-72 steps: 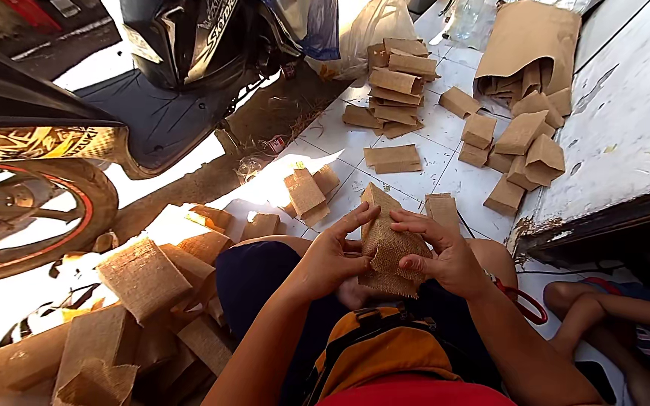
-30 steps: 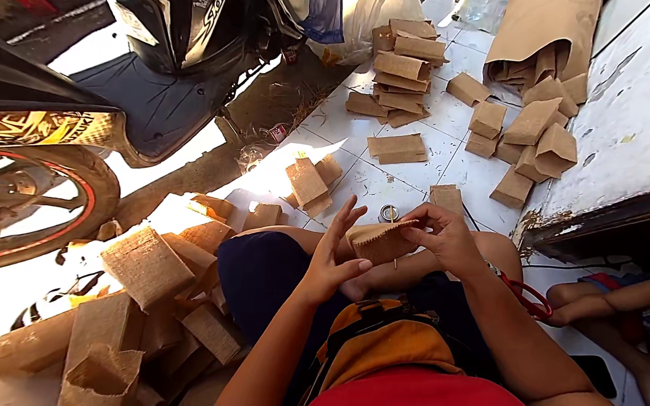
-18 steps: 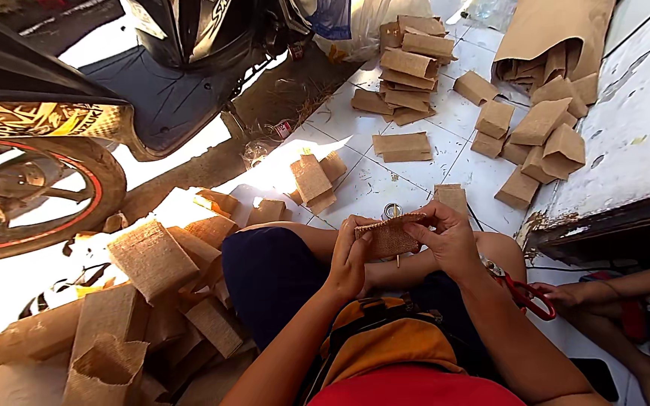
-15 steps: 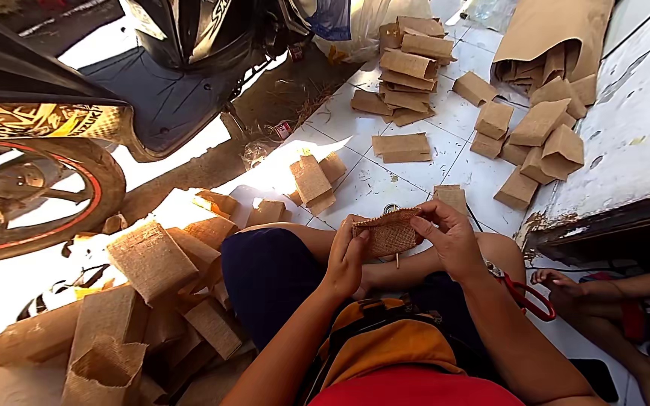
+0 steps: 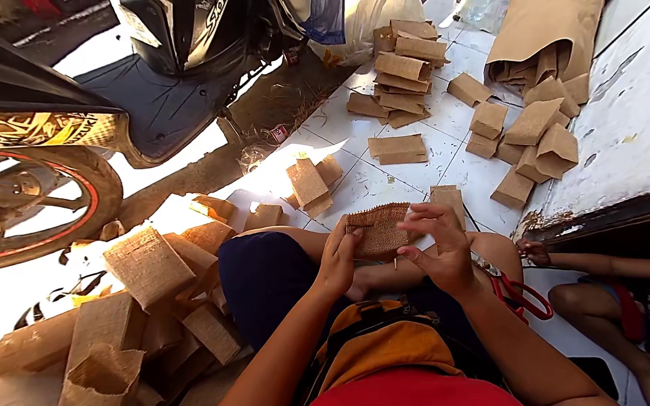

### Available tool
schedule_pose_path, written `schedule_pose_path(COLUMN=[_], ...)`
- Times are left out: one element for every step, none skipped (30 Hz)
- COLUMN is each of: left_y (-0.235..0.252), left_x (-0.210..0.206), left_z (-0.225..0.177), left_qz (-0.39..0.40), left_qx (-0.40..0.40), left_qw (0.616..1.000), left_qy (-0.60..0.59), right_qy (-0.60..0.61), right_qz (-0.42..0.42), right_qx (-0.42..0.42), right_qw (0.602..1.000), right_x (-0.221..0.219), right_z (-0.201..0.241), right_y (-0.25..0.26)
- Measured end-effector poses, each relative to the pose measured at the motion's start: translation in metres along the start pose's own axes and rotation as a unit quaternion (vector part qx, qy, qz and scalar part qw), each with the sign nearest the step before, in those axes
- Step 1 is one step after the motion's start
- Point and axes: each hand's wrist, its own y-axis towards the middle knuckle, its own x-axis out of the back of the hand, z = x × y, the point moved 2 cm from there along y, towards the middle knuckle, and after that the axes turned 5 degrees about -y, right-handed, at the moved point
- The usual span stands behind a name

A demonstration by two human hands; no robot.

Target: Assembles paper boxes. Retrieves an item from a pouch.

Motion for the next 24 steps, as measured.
schedule_pose_path(left_y=[0.000, 0.000, -0.001, -0.001, -0.001, -0.001, -0.001, -0.001, -0.001, -0.001, 0.000, 0.001, 0.002, 0.003, 0.003, 0.003, 0.003, 0.003, 0.003, 0.003, 0.004, 0.004, 0.005, 0.006], left_x=[0.001, 0.000, -0.001, -0.002, -0.004, -0.005, -0.006, -0.006, -0.006, -0.006, -0.006, -0.006, -0.005, -0.004, -0.004, -0.005, -0.005, -0.005, -0.006, -0.006, -0.007, -0.006, -0.004, -0.001], left_z=[0.000, 0.000, -0.001, -0.002, -0.003, -0.003, -0.004, -0.004, -0.003, -0.002, 0.000, 0.002, 0.004, 0.005, 0.005, 0.005, 0.005, 0.005, 0.004, 0.003, 0.002, 0.000, -0.002, -0.003], left_qz=[0.008, 0.015, 0.019, 0.020, 0.015, 0.007, -0.001, -0.003, -0.004, -0.003, -0.001, 0.006, 0.013, 0.018, 0.019, 0.018, 0.017, 0.016, 0.014, 0.018, 0.025, 0.039, 0.060, 0.088], left_qx=[-0.011, -0.019, -0.021, -0.023, -0.027, -0.034, -0.042, -0.050, -0.058, -0.063, -0.069, -0.082, -0.097, -0.106, -0.109, -0.108, -0.107, -0.109, -0.110, -0.107, -0.098, -0.085, -0.073, -0.069], left_qw=[1.000, 1.000, 1.000, 0.999, 0.999, 0.999, 0.999, 0.998, 0.998, 0.997, 0.997, 0.996, 0.995, 0.994, 0.994, 0.994, 0.994, 0.993, 0.993, 0.993, 0.994, 0.994, 0.992, 0.987], left_qy=[-0.001, -0.005, -0.009, -0.015, -0.021, -0.024, -0.027, -0.030, -0.032, -0.032, -0.031, -0.026, -0.018, -0.015, -0.016, -0.022, -0.028, -0.033, -0.035, -0.037, -0.045, -0.061, -0.087, -0.118], right_qy=[0.053, 0.106, 0.155, 0.197, 0.225, 0.229, 0.228, 0.228, 0.231, 0.236, 0.237, 0.233, 0.226, 0.221, 0.216, 0.208, 0.185, 0.155, 0.125, 0.112, 0.114, 0.125, 0.141, 0.157], right_qz=[0.004, 0.021, 0.049, 0.070, 0.073, 0.069, 0.072, 0.073, 0.074, 0.077, 0.081, 0.085, 0.089, 0.097, 0.111, 0.132, 0.156, 0.179, 0.183, 0.165, 0.142, 0.125, 0.116, 0.110], right_qx=[-0.054, -0.106, -0.149, -0.177, -0.195, -0.205, -0.202, -0.191, -0.174, -0.157, -0.137, -0.116, -0.098, -0.082, -0.069, -0.054, -0.033, -0.008, 0.013, 0.023, 0.024, 0.020, 0.013, 0.005], right_qw=[0.997, 0.988, 0.975, 0.962, 0.952, 0.949, 0.950, 0.952, 0.954, 0.956, 0.958, 0.962, 0.965, 0.967, 0.968, 0.968, 0.970, 0.971, 0.975, 0.980, 0.983, 0.984, 0.983, 0.981], right_x=[0.003, 0.005, 0.005, 0.004, 0.002, 0.000, -0.001, -0.002, -0.002, -0.002, -0.002, -0.002, -0.001, -0.001, 0.000, 0.001, 0.001, 0.001, 0.000, -0.001, -0.002, -0.001, 0.000, 0.002], right_z=[0.000, -0.002, -0.004, -0.006, -0.006, -0.004, -0.002, -0.001, -0.001, -0.001, 0.000, 0.000, 0.000, 0.001, 0.000, -0.001, -0.003, -0.002, -0.001, 0.001, 0.002, 0.002, 0.003, 0.003], right_y=[0.003, 0.006, 0.009, 0.011, 0.012, 0.012, 0.012, 0.011, 0.011, 0.011, 0.011, 0.011, 0.011, 0.012, 0.012, 0.012, 0.012, 0.013, 0.013, 0.014, 0.014, 0.014, 0.015, 0.015])
